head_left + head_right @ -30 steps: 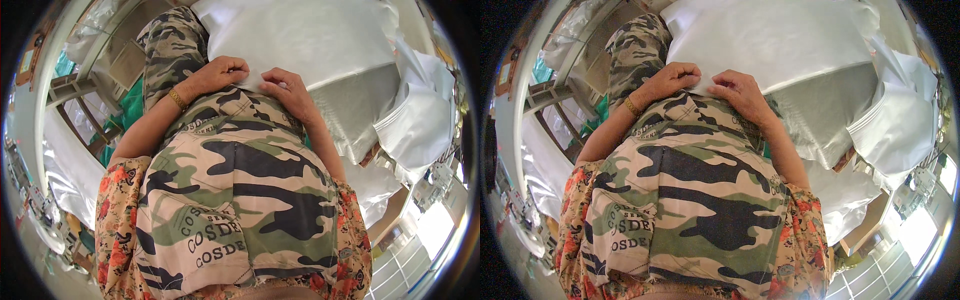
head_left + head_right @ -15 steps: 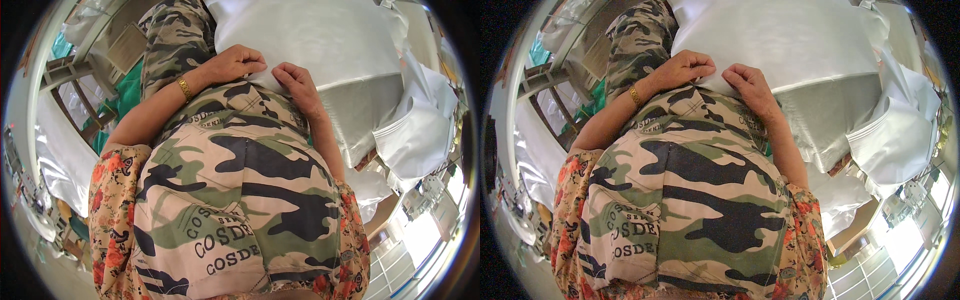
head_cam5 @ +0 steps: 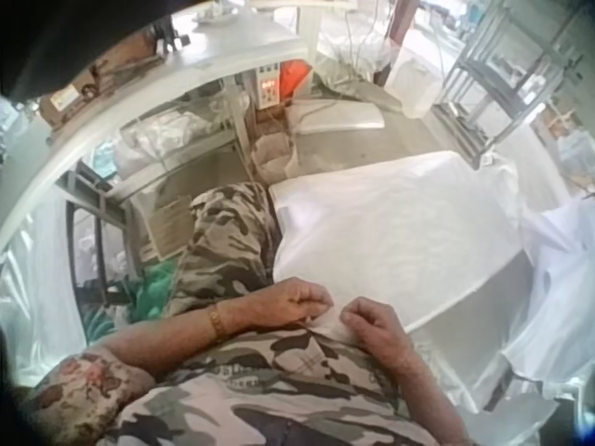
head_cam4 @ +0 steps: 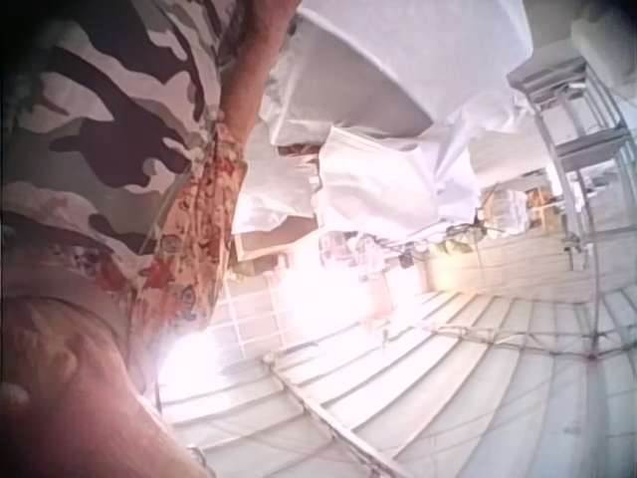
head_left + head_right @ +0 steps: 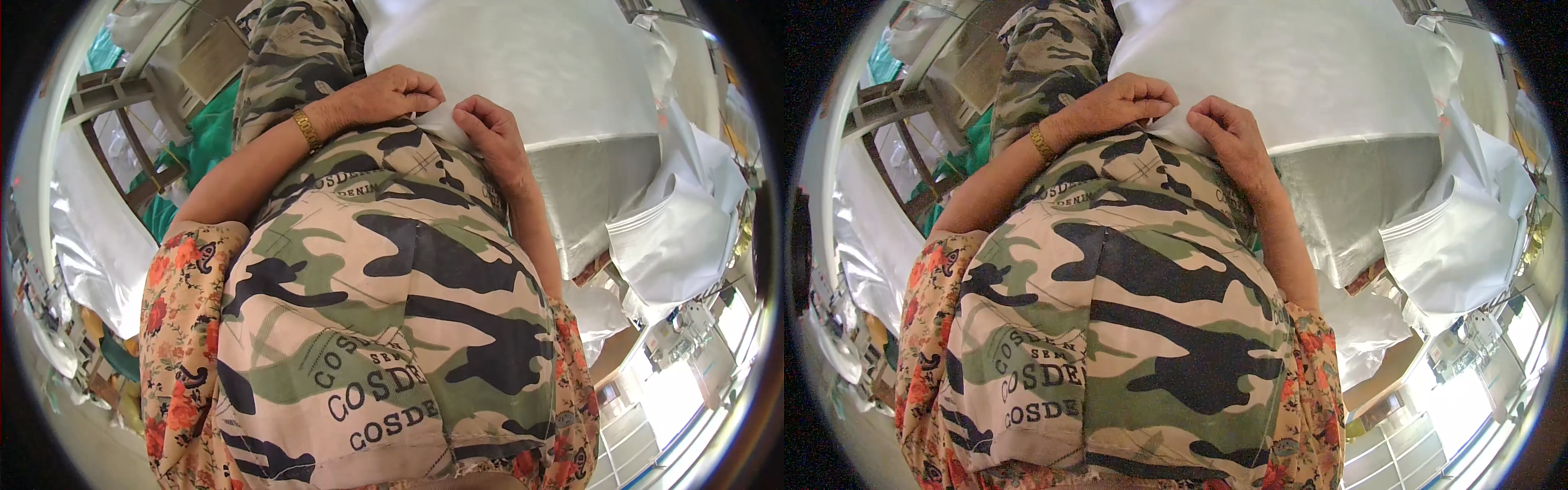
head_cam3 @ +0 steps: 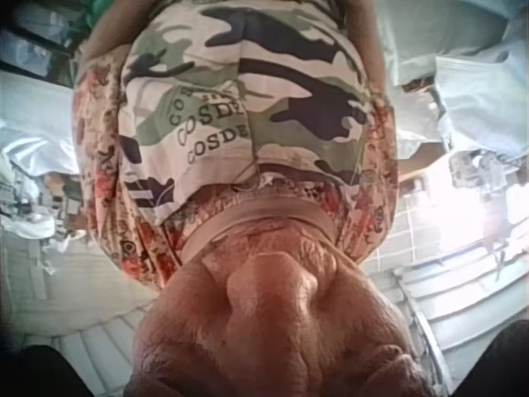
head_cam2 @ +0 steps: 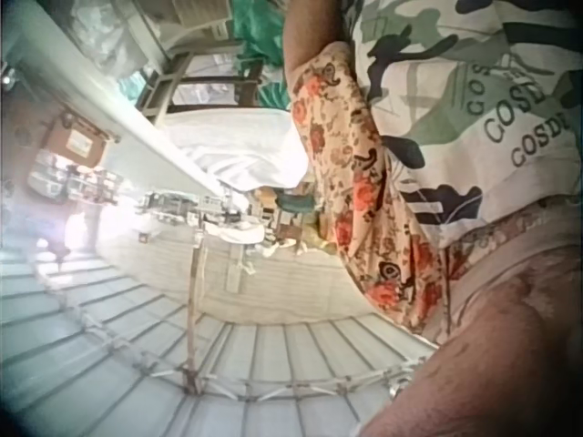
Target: Folding and aligning large white plastic sheets at an industrial workbench.
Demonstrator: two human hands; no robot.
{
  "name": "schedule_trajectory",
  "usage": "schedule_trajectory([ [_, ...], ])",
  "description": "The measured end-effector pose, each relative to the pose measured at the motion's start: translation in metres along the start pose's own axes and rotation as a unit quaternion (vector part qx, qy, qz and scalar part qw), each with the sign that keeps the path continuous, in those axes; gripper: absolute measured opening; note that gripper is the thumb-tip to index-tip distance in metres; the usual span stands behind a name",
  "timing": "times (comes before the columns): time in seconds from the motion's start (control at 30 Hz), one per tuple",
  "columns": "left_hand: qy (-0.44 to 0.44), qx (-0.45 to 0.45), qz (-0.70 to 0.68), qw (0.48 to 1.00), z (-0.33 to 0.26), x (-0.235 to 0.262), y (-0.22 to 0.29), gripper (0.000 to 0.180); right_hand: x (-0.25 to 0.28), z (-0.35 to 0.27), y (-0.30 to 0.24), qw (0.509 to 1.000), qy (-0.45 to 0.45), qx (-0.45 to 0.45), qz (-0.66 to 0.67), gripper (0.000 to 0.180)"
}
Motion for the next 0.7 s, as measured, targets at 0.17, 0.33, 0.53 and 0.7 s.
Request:
schedule_trajectory([
  [0.17, -0.001, 0.033, -0.017, 0.999, 0.0, 0.0, 0.003, 0.021, -0.001, -0.001, -0.004, 1.0, -0.004, -0.011, -0.003, 0.021],
  [0.33, 0.006, -0.004, -0.012, 1.0, 0.0, -0.001, 0.004, 0.018, 0.001, 0.0, -0.005, 0.999, 0.008, 0.019, -0.046, 0.019],
  [0.53, 0.011, 0.015, -0.001, 1.0, 0.0, -0.001, -0.001, 0.011, 0.003, -0.009, -0.018, 0.995, 0.008, 0.098, -0.008, 0.015],
  [0.7, -0.03, -0.038, -0.056, 0.997, 0.002, -0.004, 0.0, 0.01, 0.001, -0.011, -0.022, 0.993, -0.027, 0.103, -0.042, 0.018],
])
Point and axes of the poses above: each hand's wrist, its own z-axis towards the middle knuckle, its own x-axis out of the back of the hand, y = z × x, the point moved 6 cm from there along z, towards the middle knuckle, and after that the axes turned 8 degrees about y, right-handed, at the moved point
